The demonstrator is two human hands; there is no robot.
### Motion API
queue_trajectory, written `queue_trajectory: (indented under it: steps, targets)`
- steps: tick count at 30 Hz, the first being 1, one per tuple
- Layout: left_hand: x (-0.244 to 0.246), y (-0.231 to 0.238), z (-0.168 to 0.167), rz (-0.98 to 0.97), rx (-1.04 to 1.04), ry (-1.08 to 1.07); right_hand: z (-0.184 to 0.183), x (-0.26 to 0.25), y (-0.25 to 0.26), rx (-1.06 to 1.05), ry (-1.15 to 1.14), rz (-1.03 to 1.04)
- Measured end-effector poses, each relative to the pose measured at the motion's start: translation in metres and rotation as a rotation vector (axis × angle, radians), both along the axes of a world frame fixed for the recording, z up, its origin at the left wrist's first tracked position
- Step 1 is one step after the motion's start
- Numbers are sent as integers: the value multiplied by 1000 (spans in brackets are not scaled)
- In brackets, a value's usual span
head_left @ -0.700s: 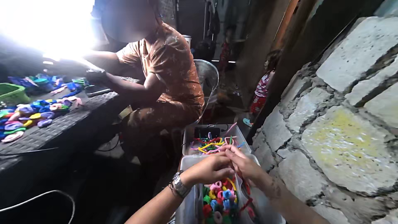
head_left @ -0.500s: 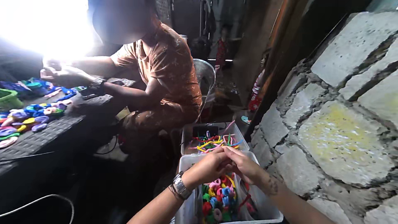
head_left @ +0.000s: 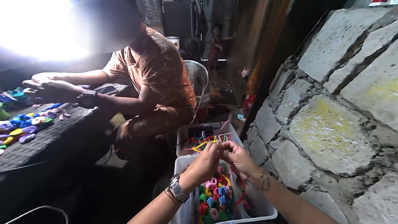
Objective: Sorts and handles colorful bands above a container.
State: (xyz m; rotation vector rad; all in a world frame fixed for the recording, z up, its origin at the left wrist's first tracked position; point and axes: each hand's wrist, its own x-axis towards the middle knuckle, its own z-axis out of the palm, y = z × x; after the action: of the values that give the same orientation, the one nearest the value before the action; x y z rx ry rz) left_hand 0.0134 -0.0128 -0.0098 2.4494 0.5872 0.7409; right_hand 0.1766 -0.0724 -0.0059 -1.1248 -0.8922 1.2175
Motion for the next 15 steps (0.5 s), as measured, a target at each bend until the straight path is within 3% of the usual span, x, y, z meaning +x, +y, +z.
queue_trajectory:
  steps: [4, 15]
  targets:
    - [-2, 0, 0, -23, -25, 1, 4, 0, -1, -89, 14, 97]
    - [-8, 2, 8, -86, -229, -249, 4, 4, -3, 28, 241, 123]
